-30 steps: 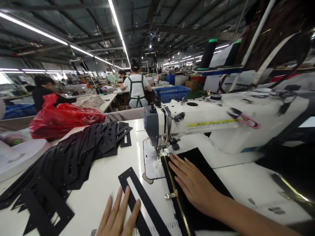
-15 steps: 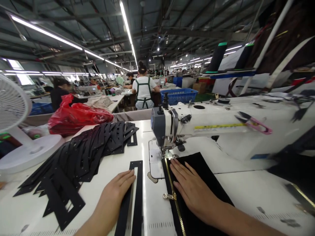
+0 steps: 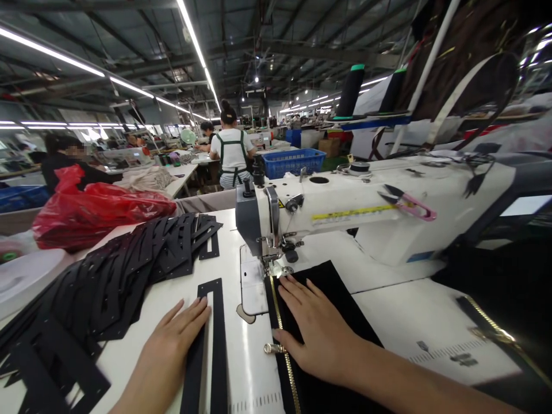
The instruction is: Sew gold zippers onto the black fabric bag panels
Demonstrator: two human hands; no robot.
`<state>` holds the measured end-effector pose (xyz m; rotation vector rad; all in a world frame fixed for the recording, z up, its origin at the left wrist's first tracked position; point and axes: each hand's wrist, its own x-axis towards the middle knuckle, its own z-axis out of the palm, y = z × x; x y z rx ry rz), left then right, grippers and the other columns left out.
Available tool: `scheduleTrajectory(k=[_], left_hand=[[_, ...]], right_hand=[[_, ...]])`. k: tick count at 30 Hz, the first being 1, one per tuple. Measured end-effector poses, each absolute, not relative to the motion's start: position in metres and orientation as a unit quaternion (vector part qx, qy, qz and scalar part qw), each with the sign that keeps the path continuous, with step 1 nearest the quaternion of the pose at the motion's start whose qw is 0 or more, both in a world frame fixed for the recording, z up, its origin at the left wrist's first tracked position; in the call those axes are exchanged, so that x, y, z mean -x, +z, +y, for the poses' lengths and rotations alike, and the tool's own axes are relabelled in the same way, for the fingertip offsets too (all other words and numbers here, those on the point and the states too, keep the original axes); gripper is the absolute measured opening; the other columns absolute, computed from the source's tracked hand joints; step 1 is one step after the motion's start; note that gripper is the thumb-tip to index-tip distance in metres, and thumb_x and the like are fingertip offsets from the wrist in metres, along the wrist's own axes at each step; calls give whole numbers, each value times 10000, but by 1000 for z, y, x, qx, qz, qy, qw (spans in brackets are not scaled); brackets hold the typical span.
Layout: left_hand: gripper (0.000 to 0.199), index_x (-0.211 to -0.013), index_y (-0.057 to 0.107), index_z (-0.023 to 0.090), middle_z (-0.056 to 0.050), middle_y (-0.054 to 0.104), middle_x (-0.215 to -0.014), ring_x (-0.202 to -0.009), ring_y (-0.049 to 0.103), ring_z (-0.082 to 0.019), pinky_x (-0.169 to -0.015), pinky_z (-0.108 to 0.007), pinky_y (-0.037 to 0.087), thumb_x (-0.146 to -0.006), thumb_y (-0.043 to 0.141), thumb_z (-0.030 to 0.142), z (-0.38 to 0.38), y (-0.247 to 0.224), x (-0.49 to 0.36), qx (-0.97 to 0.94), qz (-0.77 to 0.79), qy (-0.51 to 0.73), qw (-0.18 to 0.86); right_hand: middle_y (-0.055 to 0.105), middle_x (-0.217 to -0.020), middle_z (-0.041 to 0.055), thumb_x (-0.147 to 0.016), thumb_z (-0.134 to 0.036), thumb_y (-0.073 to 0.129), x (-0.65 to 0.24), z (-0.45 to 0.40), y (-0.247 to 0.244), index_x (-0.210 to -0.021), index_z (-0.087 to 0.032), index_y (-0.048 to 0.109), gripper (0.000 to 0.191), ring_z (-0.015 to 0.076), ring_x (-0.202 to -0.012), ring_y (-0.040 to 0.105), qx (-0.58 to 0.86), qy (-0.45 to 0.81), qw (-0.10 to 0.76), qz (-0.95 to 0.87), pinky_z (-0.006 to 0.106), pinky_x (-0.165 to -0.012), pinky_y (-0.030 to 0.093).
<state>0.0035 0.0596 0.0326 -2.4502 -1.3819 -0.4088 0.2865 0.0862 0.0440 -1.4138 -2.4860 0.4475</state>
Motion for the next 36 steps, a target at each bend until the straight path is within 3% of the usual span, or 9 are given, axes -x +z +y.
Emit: scheduleTrajectory(k=[4,8,10,12,14,17,21,29,36], left_hand=[[441,-1141,583,219,-56,605,-1179,-1095,560,-241,-950,-465,434,-783,358,93,63,36,-3,858,-473,-136,145],[409,-1134,594,213,-62,615,-1164,-1014,613,-224,-852,-374,518,-802,372,124,67,33,6,844,-488,-185,122],[390,-1136,590,226,-47,627,-1146,-981,630,-206,-836,-339,529,-817,382,140,66,33,8,833,-502,-208,104],[401,-1169,558,258,-15,637,-1127,-978,629,-181,-852,-315,521,-832,376,139,64,35,4,822,-510,-236,91],[429,-1242,486,263,-7,623,-1151,-1003,614,-154,-873,-289,506,-860,341,130,61,39,-9,821,-498,-261,99],[421,-1289,430,159,-82,575,-1219,-1086,565,-158,-891,-278,493,-891,300,114,61,43,-46,852,-414,-275,162],[347,-1108,558,53,-164,625,-1115,-1036,599,-213,-839,-319,532,-872,303,53,71,36,-95,884,-339,-227,230],[356,-1071,587,58,-161,621,-1124,-1041,596,-231,-833,-351,541,-889,282,67,86,22,-102,902,-325,-167,228],[317,-1116,566,113,-124,611,-1150,-1097,553,-204,-874,-284,509,-901,343,180,94,27,-97,908,-336,-161,192]], right_hand=[[161,-1450,180,-706,-524,604,-283,87,56,-1388,-37,262,906,337,-1333,127,481,194,60,-853,554,-1063,78],[89,-1455,190,-629,-646,627,-292,89,58,-1403,-8,152,1110,344,-1336,92,460,222,36,-859,545,-1069,89],[154,-1453,171,-794,-550,518,-298,90,52,-1396,-19,209,860,299,-1335,151,454,188,79,-867,502,-1076,163],[253,-1437,130,-914,-336,376,-302,91,41,-1370,-70,321,531,245,-1325,217,434,128,126,-883,463,-1072,224],[318,-1413,110,-919,-211,332,-304,90,30,-1339,-102,390,438,230,-1309,264,410,67,149,-898,461,-1058,263],[353,-1391,126,-891,-180,376,-302,88,19,-1323,-84,409,444,254,-1287,309,402,0,156,-902,481,-1024,315],[363,-1380,141,-853,-127,379,-300,87,16,-1316,-72,414,467,266,-1267,345,399,-47,159,-902,492,-987,354],[370,-1369,171,-791,-95,387,-299,90,22,-1339,-75,373,549,302,-1244,372,394,-35,167,-903,519,-948,368],[335,-1391,184,-902,-338,409,-299,98,24,-1394,-230,275,522,349,-1255,338,398,61,152,-903,574,-931,324]])
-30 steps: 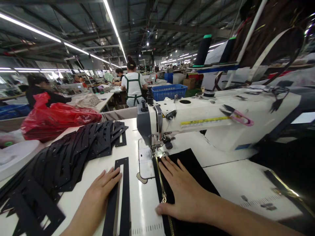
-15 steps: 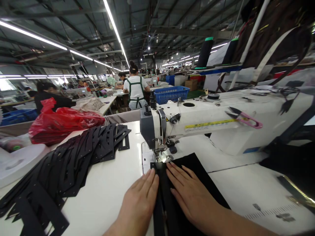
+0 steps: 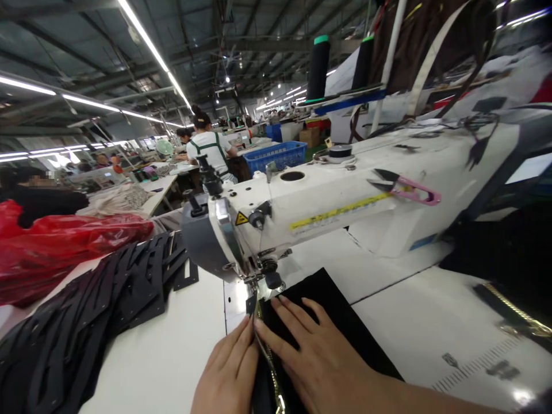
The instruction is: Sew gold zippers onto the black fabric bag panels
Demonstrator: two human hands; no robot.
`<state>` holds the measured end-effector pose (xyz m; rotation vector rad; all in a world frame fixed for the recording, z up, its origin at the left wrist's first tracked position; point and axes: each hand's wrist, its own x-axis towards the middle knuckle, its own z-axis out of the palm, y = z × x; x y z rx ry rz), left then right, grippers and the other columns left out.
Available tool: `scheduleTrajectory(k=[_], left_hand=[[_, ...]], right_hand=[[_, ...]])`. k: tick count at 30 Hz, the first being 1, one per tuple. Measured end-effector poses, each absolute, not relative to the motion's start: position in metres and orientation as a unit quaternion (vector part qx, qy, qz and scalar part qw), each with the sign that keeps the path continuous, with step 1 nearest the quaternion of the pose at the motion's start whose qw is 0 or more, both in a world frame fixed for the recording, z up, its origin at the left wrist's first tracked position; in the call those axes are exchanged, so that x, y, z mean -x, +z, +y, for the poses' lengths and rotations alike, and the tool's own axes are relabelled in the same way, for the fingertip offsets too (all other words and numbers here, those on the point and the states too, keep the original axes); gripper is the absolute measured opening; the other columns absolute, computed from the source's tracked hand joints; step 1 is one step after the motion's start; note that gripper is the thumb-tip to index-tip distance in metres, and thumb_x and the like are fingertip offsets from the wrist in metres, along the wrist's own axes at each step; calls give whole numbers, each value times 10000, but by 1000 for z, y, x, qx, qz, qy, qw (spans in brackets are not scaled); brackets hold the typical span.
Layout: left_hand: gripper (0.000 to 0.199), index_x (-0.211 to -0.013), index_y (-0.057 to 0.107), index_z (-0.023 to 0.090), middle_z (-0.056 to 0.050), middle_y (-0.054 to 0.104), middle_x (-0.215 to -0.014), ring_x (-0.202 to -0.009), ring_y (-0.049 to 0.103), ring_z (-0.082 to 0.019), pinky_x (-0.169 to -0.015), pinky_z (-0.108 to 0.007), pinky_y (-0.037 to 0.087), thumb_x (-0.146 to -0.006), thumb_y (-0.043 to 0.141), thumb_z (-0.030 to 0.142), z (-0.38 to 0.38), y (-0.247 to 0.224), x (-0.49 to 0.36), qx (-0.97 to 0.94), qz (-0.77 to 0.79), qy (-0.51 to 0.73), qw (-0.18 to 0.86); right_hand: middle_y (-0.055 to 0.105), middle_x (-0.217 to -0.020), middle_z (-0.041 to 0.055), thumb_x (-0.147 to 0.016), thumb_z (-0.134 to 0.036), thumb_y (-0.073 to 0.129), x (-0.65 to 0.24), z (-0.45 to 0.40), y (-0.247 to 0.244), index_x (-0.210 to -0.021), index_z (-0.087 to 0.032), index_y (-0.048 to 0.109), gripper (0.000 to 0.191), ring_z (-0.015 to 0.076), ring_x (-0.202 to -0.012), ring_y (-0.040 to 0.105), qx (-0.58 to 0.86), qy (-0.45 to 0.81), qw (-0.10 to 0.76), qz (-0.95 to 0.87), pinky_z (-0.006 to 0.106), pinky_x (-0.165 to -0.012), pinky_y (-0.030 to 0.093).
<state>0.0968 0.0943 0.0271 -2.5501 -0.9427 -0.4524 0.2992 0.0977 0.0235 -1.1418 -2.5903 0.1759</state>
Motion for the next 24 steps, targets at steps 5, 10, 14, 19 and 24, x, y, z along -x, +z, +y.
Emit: scheduleTrajectory(k=[5,10,14,19,24], left_hand=[[330,-1155,544,161,-98,605,-1162,-1091,553,-204,-858,-275,506,-917,339,263,102,20,-89,914,-320,-151,196],[328,-1142,550,167,-89,611,-1153,-1073,565,-193,-854,-261,499,-902,335,231,105,15,-84,913,-320,-141,210],[333,-1139,550,167,-90,613,-1151,-1063,571,-194,-842,-257,504,-896,339,253,105,20,-86,915,-318,-145,202],[354,-1157,535,163,-102,598,-1173,-1054,578,-215,-819,-287,526,-901,319,279,102,26,-94,914,-327,-146,191],[361,-1188,492,107,-138,576,-1201,-1083,562,-216,-833,-321,535,-878,316,161,94,26,-101,903,-369,-153,159]], right_hand=[[296,-1411,193,-918,-395,390,-301,102,20,-1396,-264,239,518,338,-1278,297,397,86,160,-899,573,-960,278],[271,-1411,224,-921,-388,381,-301,102,16,-1394,-241,228,519,353,-1288,265,392,106,170,-898,595,-963,256],[268,-1414,225,-904,-394,410,-301,100,16,-1382,-239,253,526,350,-1293,253,399,117,181,-891,596,-973,242],[291,-1413,202,-902,-357,396,-302,97,23,-1382,-189,283,520,329,-1296,260,414,111,186,-884,577,-999,240],[281,-1418,182,-877,-187,360,-303,95,32,-1345,-25,348,495,281,-1325,199,401,90,163,-897,494,-1075,187]])
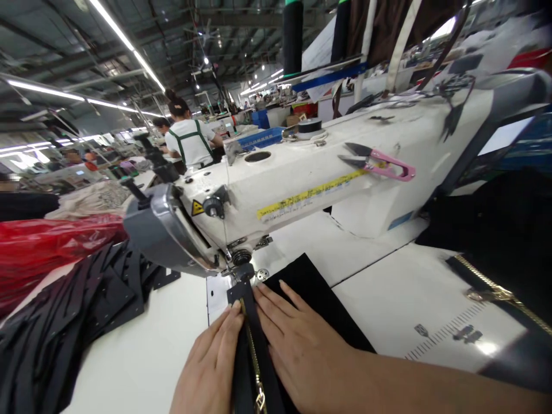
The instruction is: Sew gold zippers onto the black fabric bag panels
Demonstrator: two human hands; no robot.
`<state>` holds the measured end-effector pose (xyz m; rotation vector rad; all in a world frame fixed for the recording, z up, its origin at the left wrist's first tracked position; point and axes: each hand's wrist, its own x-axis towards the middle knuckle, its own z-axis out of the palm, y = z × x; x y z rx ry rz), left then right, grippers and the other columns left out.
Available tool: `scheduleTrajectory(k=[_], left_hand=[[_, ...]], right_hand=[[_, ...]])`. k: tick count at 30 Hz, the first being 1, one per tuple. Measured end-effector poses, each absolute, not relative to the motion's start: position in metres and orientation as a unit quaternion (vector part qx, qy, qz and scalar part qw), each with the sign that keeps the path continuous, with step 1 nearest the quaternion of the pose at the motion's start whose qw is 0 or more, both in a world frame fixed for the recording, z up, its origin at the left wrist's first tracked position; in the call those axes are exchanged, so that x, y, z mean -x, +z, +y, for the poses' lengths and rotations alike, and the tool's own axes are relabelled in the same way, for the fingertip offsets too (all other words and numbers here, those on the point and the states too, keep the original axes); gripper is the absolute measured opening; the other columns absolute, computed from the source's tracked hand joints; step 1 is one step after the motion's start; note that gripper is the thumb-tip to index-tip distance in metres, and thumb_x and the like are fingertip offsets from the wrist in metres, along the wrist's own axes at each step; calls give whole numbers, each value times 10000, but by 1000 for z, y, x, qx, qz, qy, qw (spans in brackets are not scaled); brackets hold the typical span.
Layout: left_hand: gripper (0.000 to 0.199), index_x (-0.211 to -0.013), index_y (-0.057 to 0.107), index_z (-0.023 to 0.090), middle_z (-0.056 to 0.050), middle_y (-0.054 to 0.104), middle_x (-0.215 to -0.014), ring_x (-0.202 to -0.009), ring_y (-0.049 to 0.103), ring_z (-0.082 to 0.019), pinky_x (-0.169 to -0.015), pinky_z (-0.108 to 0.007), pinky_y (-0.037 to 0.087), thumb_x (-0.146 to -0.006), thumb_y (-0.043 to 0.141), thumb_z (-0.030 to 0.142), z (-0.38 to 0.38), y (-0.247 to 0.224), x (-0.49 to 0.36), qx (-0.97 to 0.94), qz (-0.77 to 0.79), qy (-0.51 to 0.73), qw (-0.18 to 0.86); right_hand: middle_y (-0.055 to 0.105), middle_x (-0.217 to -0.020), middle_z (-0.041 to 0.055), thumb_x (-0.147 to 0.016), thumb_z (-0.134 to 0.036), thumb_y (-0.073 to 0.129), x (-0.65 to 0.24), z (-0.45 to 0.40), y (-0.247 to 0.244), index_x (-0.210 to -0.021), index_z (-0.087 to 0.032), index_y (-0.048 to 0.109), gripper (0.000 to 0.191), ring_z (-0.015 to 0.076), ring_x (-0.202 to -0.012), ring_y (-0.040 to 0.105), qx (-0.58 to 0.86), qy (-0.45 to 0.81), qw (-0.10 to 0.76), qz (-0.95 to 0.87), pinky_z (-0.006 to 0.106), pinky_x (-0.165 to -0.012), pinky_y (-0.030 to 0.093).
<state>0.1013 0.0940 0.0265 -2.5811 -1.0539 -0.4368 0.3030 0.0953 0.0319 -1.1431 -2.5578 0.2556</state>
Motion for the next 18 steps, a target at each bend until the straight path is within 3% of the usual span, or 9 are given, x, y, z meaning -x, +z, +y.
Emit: scheduleTrajectory(k=[10,18], left_hand=[[343,-1100,570,99,-140,611,-1141,-1053,580,-220,-819,-332,543,-905,289,92,90,24,-109,893,-369,-189,174],[365,-1052,589,72,-178,611,-1125,-1021,598,-257,-779,-365,551,-916,251,90,90,27,-109,896,-365,-164,191]], right_hand=[[321,-1395,156,-817,-119,369,-301,94,23,-1318,-79,421,506,283,-1285,297,372,4,172,-912,488,-1040,294],[328,-1396,131,-768,-93,400,-300,94,20,-1365,-105,349,599,275,-1287,297,369,-27,197,-908,478,-1028,322]])
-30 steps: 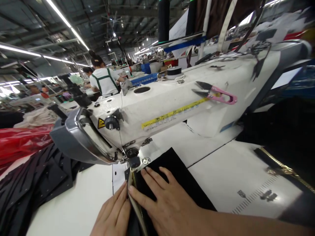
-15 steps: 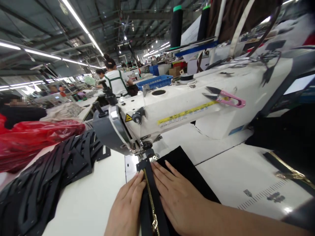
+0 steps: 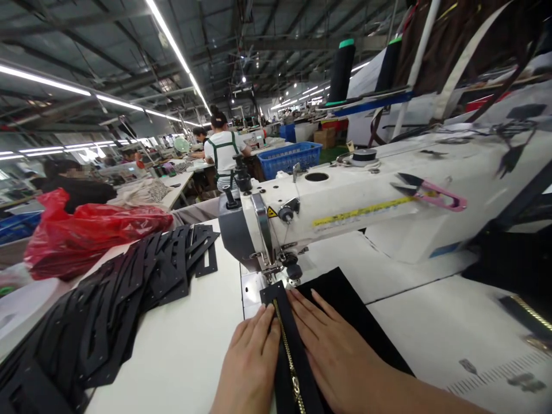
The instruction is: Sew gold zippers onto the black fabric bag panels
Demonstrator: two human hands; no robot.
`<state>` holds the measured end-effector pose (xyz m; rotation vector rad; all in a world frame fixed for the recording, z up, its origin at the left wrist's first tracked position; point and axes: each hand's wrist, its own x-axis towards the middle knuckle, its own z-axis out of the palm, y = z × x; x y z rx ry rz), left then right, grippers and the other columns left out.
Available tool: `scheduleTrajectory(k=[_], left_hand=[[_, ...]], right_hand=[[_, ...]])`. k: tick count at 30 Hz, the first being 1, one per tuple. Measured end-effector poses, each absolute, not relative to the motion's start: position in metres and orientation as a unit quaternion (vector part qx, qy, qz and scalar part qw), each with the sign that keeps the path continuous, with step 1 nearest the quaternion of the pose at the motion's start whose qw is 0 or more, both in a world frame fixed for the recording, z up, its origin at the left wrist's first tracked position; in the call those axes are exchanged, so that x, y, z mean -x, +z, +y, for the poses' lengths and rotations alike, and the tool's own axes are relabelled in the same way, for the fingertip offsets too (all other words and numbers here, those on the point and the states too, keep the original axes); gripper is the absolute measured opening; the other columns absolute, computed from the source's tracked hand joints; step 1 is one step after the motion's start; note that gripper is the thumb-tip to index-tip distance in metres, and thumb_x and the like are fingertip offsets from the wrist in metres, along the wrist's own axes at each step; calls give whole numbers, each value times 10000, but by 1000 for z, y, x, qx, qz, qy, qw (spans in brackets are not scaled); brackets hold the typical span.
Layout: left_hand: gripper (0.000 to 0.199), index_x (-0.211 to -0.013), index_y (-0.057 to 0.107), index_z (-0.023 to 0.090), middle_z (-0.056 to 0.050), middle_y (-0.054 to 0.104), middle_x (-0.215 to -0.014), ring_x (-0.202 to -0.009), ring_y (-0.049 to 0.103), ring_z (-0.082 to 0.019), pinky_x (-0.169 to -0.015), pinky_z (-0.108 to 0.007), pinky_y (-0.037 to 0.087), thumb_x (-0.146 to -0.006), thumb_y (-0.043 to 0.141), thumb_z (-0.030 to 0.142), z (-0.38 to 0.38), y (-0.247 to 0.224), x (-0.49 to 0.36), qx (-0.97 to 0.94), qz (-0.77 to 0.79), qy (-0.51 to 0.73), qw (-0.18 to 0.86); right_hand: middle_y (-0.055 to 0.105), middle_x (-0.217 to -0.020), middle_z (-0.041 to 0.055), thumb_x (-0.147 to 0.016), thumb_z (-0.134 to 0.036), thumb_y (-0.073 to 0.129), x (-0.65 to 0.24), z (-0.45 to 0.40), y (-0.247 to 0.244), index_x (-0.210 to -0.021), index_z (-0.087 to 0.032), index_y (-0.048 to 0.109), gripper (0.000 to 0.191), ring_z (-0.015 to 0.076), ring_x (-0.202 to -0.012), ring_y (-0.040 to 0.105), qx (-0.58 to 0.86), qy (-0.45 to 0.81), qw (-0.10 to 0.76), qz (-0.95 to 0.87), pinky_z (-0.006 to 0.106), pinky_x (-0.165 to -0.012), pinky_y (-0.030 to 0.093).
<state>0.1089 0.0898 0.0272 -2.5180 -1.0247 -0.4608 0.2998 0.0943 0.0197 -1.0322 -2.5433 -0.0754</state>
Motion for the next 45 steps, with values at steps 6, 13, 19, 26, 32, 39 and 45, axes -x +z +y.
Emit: scheduleTrajectory(k=[6,13,19,26,32,39,45], left_hand=[[317,-1018,593,89,-172,621,-1078,-998,601,-243,-787,-363,552,-889,304,60,97,23,-110,891,-364,-200,180],[291,-1022,580,79,-164,617,-1049,-995,593,-239,-836,-396,536,-888,323,60,118,25,-116,888,-376,-224,142],[318,-1057,576,102,-140,621,-1046,-1036,572,-228,-877,-384,510,-921,291,134,126,7,-115,879,-365,-265,154],[284,-1052,571,99,-141,622,-1060,-1036,576,-225,-874,-358,506,-902,331,116,128,11,-110,895,-348,-241,143],[302,-1055,571,92,-150,624,-1058,-1030,583,-240,-847,-364,513,-914,311,154,128,19,-108,895,-344,-243,145],[308,-1035,583,103,-140,632,-1055,-1028,585,-233,-851,-370,506,-917,302,150,126,17,-108,896,-351,-217,162],[306,-1028,586,98,-138,628,-1065,-1021,587,-232,-862,-387,493,-925,299,133,124,16,-110,888,-364,-229,164]], right_hand=[[352,-1368,177,-750,-75,390,-301,102,21,-1373,-51,308,629,304,-1272,318,346,-59,169,-921,516,-974,372],[354,-1376,184,-779,-90,397,-301,123,21,-1371,-51,312,599,294,-1293,274,357,-21,156,-921,522,-1013,315],[369,-1362,195,-738,-81,400,-303,131,15,-1335,-26,371,601,303,-1294,268,340,-14,153,-928,526,-1005,320],[361,-1369,186,-739,-88,408,-306,136,7,-1376,-41,297,649,310,-1291,274,331,-30,176,-927,521,-986,350],[385,-1351,194,-736,-88,409,-305,138,11,-1360,-39,332,630,311,-1279,299,323,-59,155,-932,500,-964,389],[434,-1316,193,-729,-76,414,-305,137,10,-1326,-42,391,598,320,-1226,389,310,-79,148,-936,495,-935,427],[405,-1340,191,-712,-83,409,-307,136,7,-1344,-44,363,635,313,-1247,358,318,-66,154,-933,495,-962,396]])
